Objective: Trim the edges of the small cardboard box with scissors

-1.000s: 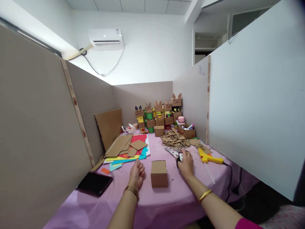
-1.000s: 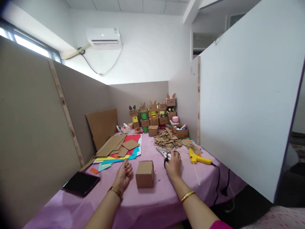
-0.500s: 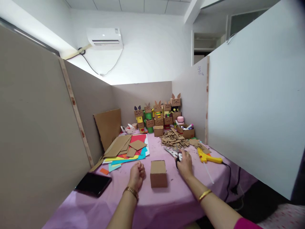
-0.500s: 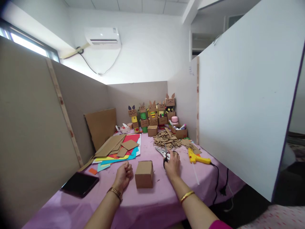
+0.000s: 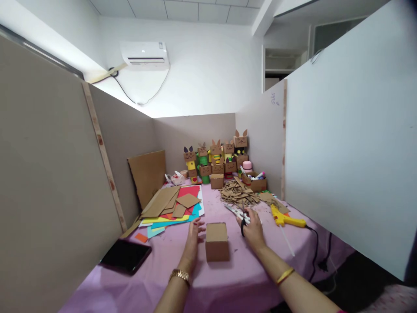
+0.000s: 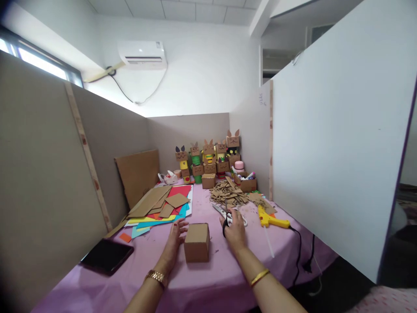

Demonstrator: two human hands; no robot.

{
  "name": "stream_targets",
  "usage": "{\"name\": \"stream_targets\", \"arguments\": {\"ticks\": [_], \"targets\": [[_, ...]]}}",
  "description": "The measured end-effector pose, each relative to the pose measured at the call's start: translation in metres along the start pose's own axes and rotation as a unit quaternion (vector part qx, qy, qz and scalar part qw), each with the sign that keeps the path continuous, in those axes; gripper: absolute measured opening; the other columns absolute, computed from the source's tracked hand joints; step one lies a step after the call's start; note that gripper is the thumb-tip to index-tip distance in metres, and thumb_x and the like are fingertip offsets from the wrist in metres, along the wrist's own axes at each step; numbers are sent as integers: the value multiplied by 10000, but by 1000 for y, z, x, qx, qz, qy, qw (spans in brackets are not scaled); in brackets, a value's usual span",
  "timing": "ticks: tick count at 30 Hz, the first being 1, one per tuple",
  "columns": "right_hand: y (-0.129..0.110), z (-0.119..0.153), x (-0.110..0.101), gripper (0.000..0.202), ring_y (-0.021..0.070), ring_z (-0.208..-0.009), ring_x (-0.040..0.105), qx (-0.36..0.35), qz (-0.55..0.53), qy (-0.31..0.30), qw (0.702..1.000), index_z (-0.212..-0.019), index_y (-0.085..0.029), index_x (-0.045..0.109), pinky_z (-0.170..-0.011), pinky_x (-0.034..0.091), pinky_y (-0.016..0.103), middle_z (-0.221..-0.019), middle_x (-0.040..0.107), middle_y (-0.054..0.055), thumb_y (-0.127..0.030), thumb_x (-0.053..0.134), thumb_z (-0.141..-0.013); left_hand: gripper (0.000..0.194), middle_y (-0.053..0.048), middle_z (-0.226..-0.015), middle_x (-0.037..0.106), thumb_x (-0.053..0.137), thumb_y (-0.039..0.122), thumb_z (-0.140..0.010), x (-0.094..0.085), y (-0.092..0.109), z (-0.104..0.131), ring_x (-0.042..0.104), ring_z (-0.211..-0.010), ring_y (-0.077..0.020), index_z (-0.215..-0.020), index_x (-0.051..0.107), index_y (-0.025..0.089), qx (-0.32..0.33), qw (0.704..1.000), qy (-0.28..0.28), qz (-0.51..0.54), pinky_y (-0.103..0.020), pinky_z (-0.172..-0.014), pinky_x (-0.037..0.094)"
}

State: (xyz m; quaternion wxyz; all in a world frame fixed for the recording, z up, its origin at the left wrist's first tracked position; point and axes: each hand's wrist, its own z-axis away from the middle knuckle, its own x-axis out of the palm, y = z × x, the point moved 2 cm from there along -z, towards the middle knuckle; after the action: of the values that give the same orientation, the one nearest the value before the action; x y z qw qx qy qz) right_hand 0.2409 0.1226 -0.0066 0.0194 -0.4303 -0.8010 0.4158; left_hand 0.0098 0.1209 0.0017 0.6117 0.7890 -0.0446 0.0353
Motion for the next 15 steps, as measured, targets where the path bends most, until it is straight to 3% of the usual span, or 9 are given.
{"name": "stream_targets", "arguments": {"ticks": [3, 7, 9, 12, 15], "targets": [[-3, 1, -2, 396, 258, -898, 567, 9, -9, -25, 1000, -1082, -159, 546, -798, 425, 361, -986, 620, 125, -395, 522, -765, 780, -137, -1428, 328, 347, 729, -726, 4, 3, 9, 356, -1283, -241, -1335, 266, 249, 50, 997, -25, -50, -398, -1012, 327], [-9, 2, -6, 325, 241, -728, 598, 41, -8, -72, 997, -1006, -196, 580, -658, 417, 314, -749, 646, 51, -403, 535, -759, 956, -145, -1502, 198, 597, 634, -643, 13, 12, 21, 177, -1377, -262, -1388, 156, 228, 79, 987, -76, -114, -425, -1096, 176], [-11, 2, -7, 295, 244, -702, 597, 56, -8, -93, 994, -951, -206, 592, -629, 401, 305, -695, 635, 37, -407, 563, -737, 981, -173, -1470, 266, 689, 519, -622, 17, 16, 25, 259, -1347, -283, -1386, 157, 211, 70, 983, -96, -137, -432, -1075, 233], [-11, 2, -7, 285, 234, -704, 593, 70, -24, -125, 989, -914, -207, 586, -622, 397, 295, -711, 633, 30, -382, 612, -690, 862, -205, -1328, 452, 712, 412, -623, 20, 21, 27, 483, -1181, -304, -1323, 277, 157, 47, 979, -119, -157, -433, -985, 367], [-9, 5, -8, 342, 193, -634, 576, 70, -55, -174, 981, -905, -218, 582, -586, 400, 268, -694, 613, -12, -322, 687, -597, 764, -199, -1258, 507, 708, 383, -606, 20, 24, 26, 552, -1078, -293, -1237, 353, 138, 43, 977, -131, -163, -404, -917, 432]]}}
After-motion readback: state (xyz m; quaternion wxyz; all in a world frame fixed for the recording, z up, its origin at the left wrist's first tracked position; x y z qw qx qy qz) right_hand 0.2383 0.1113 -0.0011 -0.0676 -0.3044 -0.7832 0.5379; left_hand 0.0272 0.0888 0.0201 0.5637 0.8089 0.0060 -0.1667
